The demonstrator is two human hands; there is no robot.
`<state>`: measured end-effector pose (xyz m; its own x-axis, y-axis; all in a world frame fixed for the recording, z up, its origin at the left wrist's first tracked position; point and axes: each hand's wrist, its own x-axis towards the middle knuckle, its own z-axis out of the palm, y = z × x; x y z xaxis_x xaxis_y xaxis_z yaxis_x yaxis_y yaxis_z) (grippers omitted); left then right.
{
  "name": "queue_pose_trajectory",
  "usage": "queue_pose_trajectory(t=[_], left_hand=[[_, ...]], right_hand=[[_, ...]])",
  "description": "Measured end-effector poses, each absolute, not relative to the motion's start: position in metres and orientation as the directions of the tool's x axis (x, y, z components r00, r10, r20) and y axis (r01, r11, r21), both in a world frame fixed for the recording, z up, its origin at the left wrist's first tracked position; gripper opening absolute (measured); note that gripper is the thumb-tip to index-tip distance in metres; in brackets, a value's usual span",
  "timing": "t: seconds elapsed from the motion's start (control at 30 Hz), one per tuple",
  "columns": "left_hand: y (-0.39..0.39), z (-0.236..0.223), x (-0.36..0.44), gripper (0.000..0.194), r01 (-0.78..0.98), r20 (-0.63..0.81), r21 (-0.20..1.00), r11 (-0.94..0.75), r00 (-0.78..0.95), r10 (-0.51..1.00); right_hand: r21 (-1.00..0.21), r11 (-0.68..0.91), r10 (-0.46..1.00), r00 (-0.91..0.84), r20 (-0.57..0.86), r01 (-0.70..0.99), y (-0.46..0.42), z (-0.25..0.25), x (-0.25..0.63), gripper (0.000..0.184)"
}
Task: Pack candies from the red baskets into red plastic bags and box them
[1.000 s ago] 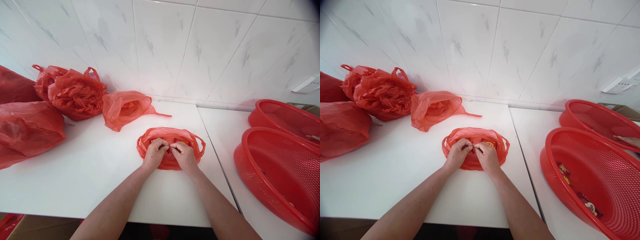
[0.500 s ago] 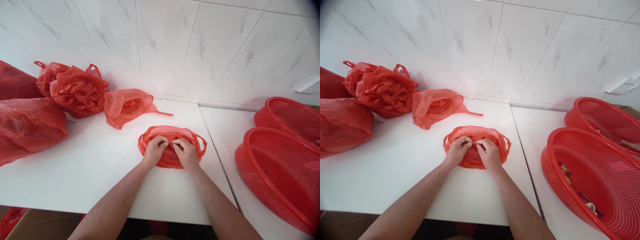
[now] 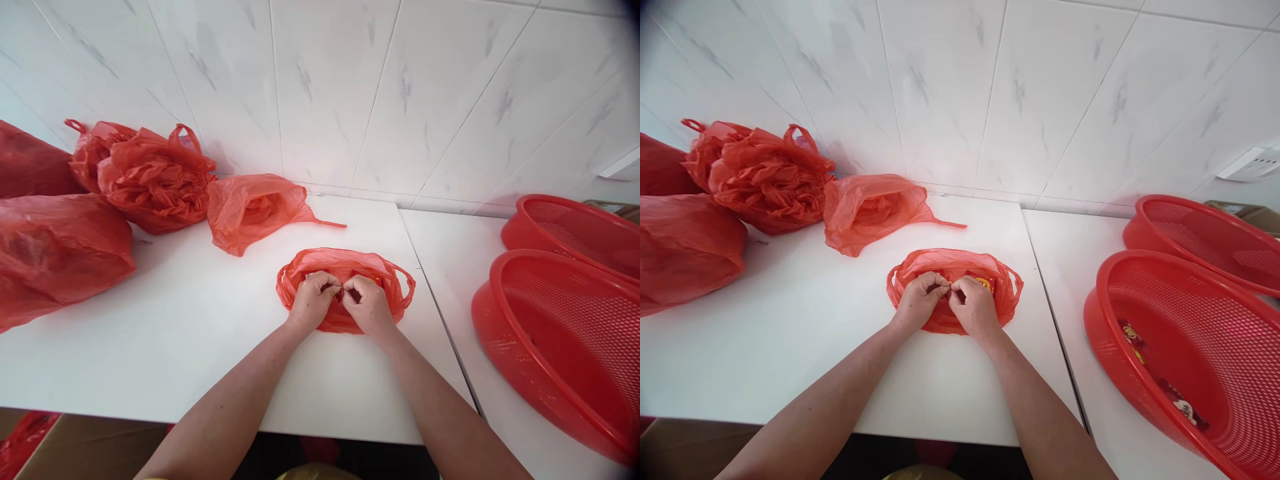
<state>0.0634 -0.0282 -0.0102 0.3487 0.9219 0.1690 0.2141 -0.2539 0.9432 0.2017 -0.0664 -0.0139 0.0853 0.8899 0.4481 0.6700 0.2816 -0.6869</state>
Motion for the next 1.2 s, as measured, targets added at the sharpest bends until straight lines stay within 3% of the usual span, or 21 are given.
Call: queue_pose_trajectory(t=[0.53,0.77,0.93,1.1,1.2], left_hand=[[-0.0272,-0.0093,0.0638,0.008,-0.094,0.082,0.994,-0.055,0.316,0.945],[-0.0272,-0.0058,0.0606,0.009,0.04,0.191,0.976,-0.212,0.302,0.934],[-0.029,-0.0056,0.0622,0.012,0.154,0.26,0.936,-0.318,0.308,0.915],[-0.0293,-0.0065,0.0611,0.015,0.211,0.248,0.92,-0.331,0.343,0.906],[-0.0297,-0.0066,0.0608,0.011,0.176,0.216,0.941,-0.288,0.341,0.915]], right_hand=[[-0.777,0.229,0.866,0.242,0.438,0.587,-0.07,-0.0076,0.1913,0.011],[-0.837,0.238,0.911,0.186,0.368,0.493,-0.0729,-0.0039,0.1966,0.008],[-0.735,0.307,0.886,0.101,0.453,0.605,-0.0709,-0.0063,0.1988,0.014],[-0.482,0.323,0.83,0.002,0.558,0.814,-0.069,-0.0118,0.1986,0.017],[-0.468,0.317,0.807,0.025,0.59,0.825,-0.0683,-0.0133,0.1977,0.014]])
